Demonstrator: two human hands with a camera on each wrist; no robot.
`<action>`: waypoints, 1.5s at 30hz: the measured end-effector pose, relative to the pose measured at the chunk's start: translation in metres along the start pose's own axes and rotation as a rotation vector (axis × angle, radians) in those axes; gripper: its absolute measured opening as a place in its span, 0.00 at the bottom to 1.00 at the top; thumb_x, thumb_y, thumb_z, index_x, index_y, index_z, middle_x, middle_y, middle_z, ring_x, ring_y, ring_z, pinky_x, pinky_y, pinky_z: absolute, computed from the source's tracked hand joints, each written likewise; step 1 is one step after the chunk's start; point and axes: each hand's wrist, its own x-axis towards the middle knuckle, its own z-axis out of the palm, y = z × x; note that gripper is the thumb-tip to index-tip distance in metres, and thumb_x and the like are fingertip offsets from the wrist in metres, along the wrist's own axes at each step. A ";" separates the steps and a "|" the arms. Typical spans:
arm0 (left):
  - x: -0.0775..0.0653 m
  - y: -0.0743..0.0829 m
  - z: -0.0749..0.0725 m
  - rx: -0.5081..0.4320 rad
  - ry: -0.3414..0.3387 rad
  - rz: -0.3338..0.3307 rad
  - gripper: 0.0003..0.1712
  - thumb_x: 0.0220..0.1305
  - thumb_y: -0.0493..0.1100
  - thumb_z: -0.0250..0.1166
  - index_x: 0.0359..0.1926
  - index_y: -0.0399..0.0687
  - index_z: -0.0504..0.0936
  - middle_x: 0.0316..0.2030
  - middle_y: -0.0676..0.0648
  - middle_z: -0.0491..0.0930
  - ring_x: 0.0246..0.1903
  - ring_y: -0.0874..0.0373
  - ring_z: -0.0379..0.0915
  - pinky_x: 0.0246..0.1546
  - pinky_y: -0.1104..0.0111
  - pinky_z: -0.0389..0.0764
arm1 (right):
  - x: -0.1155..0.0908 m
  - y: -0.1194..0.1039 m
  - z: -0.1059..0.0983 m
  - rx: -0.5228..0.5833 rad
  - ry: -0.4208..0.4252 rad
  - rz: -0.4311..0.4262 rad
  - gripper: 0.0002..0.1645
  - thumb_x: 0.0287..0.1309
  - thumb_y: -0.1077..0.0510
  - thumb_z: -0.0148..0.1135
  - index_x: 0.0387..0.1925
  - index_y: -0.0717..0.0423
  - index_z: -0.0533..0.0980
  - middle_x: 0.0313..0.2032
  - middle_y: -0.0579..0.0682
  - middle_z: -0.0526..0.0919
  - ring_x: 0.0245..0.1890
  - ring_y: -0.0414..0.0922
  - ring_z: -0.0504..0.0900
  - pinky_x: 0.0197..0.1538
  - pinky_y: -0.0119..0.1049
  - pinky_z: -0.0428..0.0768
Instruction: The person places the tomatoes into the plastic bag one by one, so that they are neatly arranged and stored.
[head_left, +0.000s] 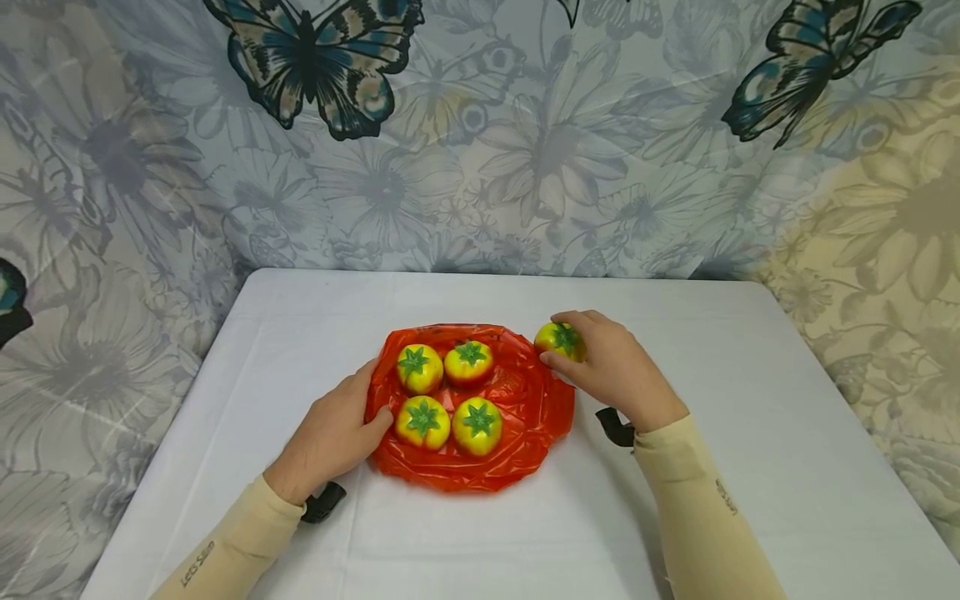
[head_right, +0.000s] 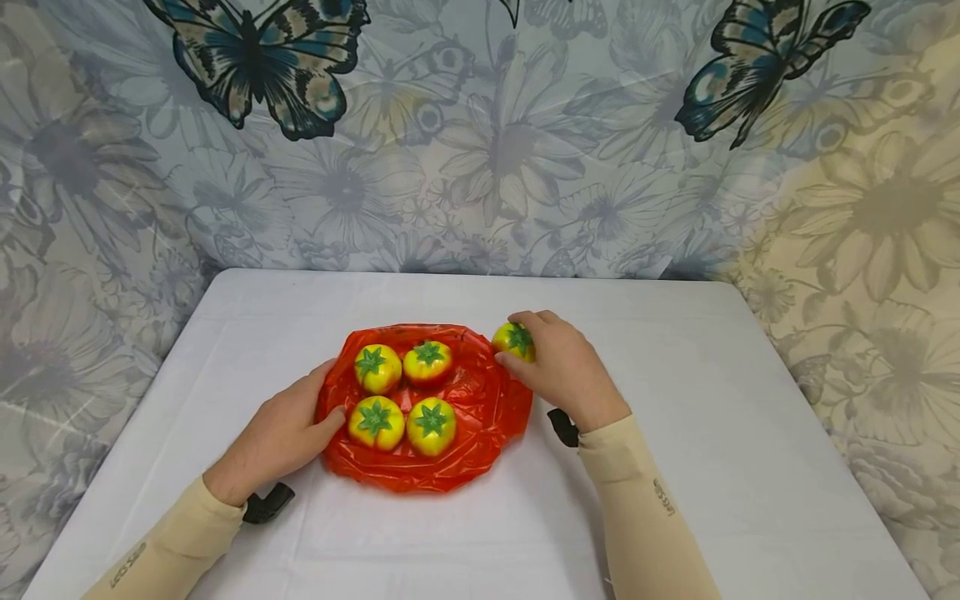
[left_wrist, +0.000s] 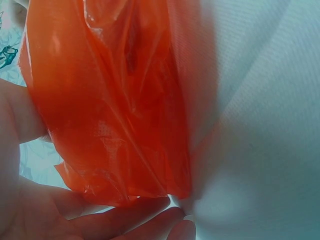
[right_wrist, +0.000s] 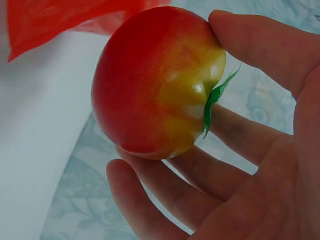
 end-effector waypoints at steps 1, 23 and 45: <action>0.000 0.000 0.000 0.001 0.000 0.002 0.44 0.76 0.47 0.60 0.85 0.39 0.55 0.75 0.35 0.72 0.69 0.38 0.78 0.66 0.40 0.82 | -0.001 -0.002 -0.001 -0.001 0.001 -0.003 0.36 0.69 0.42 0.72 0.71 0.54 0.76 0.65 0.59 0.82 0.59 0.59 0.85 0.60 0.59 0.88; 0.001 0.000 0.000 0.010 0.001 0.001 0.44 0.76 0.47 0.60 0.85 0.38 0.56 0.74 0.35 0.74 0.67 0.38 0.79 0.64 0.40 0.84 | -0.014 -0.044 0.013 -0.002 -0.060 -0.102 0.34 0.66 0.41 0.75 0.68 0.49 0.78 0.62 0.53 0.84 0.58 0.52 0.86 0.60 0.54 0.89; 0.001 0.000 0.001 0.009 -0.001 -0.007 0.44 0.76 0.48 0.61 0.85 0.39 0.56 0.74 0.36 0.74 0.68 0.39 0.79 0.66 0.40 0.83 | -0.011 -0.054 0.034 -0.027 -0.132 -0.145 0.34 0.65 0.41 0.75 0.67 0.49 0.78 0.60 0.51 0.84 0.55 0.49 0.85 0.59 0.51 0.89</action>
